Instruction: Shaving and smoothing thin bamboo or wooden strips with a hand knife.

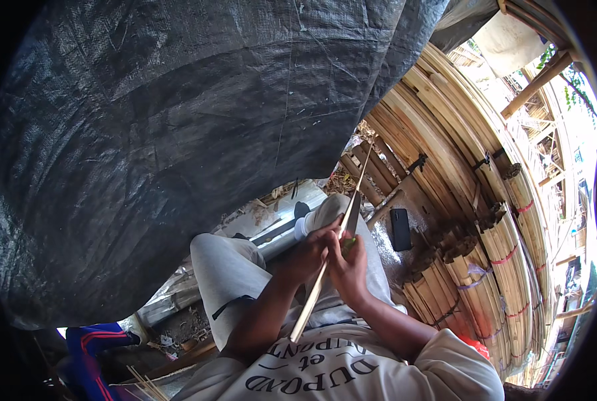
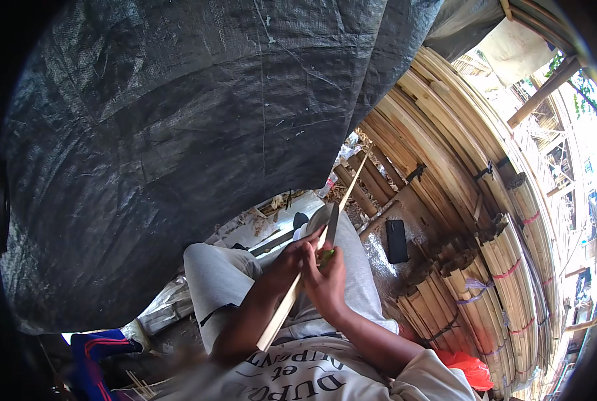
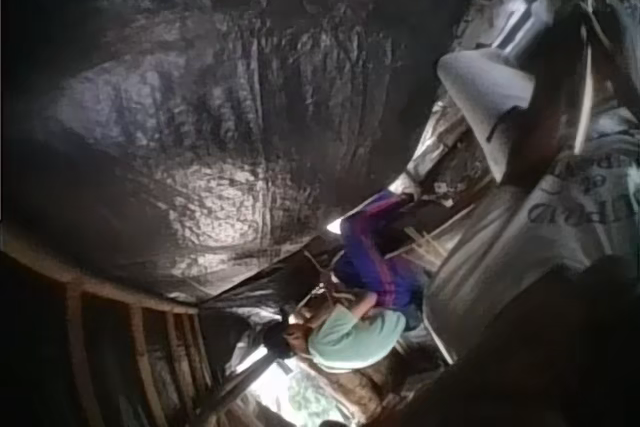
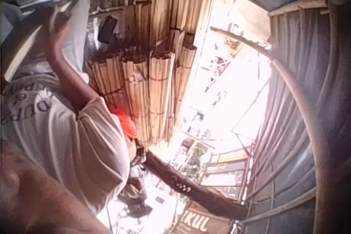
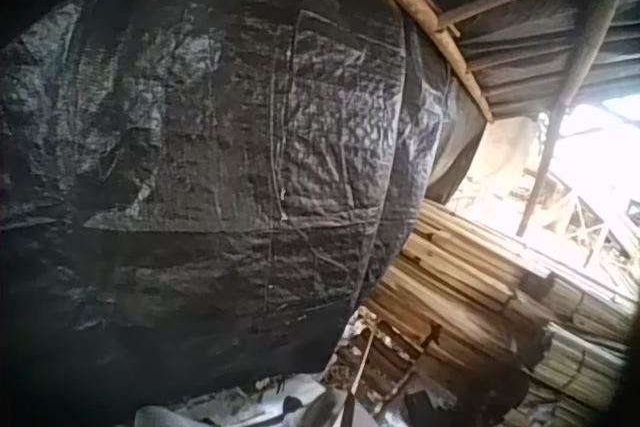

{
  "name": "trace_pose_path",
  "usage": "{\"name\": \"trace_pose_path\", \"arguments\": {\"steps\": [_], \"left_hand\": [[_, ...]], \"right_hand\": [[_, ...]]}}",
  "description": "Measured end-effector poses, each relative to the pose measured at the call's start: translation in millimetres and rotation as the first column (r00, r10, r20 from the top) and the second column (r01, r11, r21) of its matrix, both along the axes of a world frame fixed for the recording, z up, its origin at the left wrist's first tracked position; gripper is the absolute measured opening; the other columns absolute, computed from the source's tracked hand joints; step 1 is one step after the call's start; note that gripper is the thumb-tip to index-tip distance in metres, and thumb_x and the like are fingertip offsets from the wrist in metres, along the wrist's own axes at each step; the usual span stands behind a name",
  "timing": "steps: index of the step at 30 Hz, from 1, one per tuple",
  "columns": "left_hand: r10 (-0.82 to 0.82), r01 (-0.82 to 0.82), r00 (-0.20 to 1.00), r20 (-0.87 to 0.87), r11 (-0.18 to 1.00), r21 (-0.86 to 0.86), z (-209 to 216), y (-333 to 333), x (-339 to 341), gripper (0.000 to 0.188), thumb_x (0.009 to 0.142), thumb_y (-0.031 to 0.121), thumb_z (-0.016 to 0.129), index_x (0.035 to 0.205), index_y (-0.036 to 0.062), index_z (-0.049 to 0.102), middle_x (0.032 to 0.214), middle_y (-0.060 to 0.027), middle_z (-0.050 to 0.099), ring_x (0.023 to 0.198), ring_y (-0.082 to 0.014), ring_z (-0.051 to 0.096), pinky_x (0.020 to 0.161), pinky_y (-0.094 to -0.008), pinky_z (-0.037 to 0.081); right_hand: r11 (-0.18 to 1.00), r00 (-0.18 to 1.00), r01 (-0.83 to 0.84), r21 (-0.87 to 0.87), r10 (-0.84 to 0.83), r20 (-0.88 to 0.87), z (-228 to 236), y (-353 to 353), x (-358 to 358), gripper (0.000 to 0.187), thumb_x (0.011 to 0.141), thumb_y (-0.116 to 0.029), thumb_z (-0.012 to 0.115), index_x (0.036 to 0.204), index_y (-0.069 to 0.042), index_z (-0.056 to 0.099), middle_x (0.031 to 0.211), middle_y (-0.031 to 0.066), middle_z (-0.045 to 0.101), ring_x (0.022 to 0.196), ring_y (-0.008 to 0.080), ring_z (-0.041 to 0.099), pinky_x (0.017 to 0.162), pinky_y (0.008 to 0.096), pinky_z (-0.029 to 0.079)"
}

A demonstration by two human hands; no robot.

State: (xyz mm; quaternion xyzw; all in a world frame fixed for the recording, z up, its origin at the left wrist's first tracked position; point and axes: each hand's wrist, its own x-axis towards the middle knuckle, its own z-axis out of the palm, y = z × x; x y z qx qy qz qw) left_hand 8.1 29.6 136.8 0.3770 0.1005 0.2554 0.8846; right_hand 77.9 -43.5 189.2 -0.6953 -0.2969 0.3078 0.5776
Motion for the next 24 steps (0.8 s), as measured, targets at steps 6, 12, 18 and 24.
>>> {"name": "trace_pose_path", "arguments": {"steps": [6,12,18,24], "left_hand": [[0.047,-0.054,0.997,-0.063,0.991,-0.119,34,-15,5,0.056,0.101,0.026,0.046,0.147,-0.0007,0.027,0.1,0.0016,0.056,0.089,-0.0019,0.051,0.081,-0.018,0.045],[0.012,0.01,0.978,-0.208,0.995,0.101,36,-14,0,0.055,0.097,0.009,0.049,0.147,-0.0006,0.027,0.119,-0.0068,0.057,0.1,-0.0127,0.059,0.089,-0.0246,0.048],[-0.119,0.159,0.937,-0.328,0.982,0.099,76,-18,-5,0.062,0.089,0.0,0.051,0.147,0.0034,0.028,0.097,-0.0068,0.056,0.073,-0.0134,0.063,0.063,-0.0264,0.056],[-0.193,0.233,0.915,-0.354,0.97,0.074,100,-23,-11,0.064,0.087,0.008,0.054,0.147,0.0064,0.032,0.083,-0.0034,0.05,0.055,-0.0106,0.059,0.05,-0.0257,0.054]], "right_hand": [[0.994,0.988,-0.093,-0.062,0.1,0.116,11,-19,13,0.023,0.098,-0.023,0.056,0.099,-0.002,0.047,0.072,-0.0004,0.053,0.062,0.0032,0.049,0.05,0.021,0.04],[0.972,0.976,-0.2,-0.121,0.186,-0.115,39,-37,38,0.032,0.096,-0.031,0.058,0.09,-0.001,0.048,0.063,0.0034,0.056,0.051,0.007,0.051,0.043,0.0236,0.036],[0.991,0.982,-0.094,-0.094,0.077,-0.17,47,-50,87,0.035,0.098,-0.037,0.052,0.088,-0.003,0.047,0.053,0.0017,0.048,0.037,0.0095,0.044,0.034,0.0249,0.032],[0.995,0.985,0.077,-0.07,-0.087,-0.151,46,-54,131,0.037,0.099,-0.038,0.05,0.084,-0.005,0.045,0.053,-0.0014,0.043,0.037,0.0071,0.041,0.033,0.0243,0.034]]}}
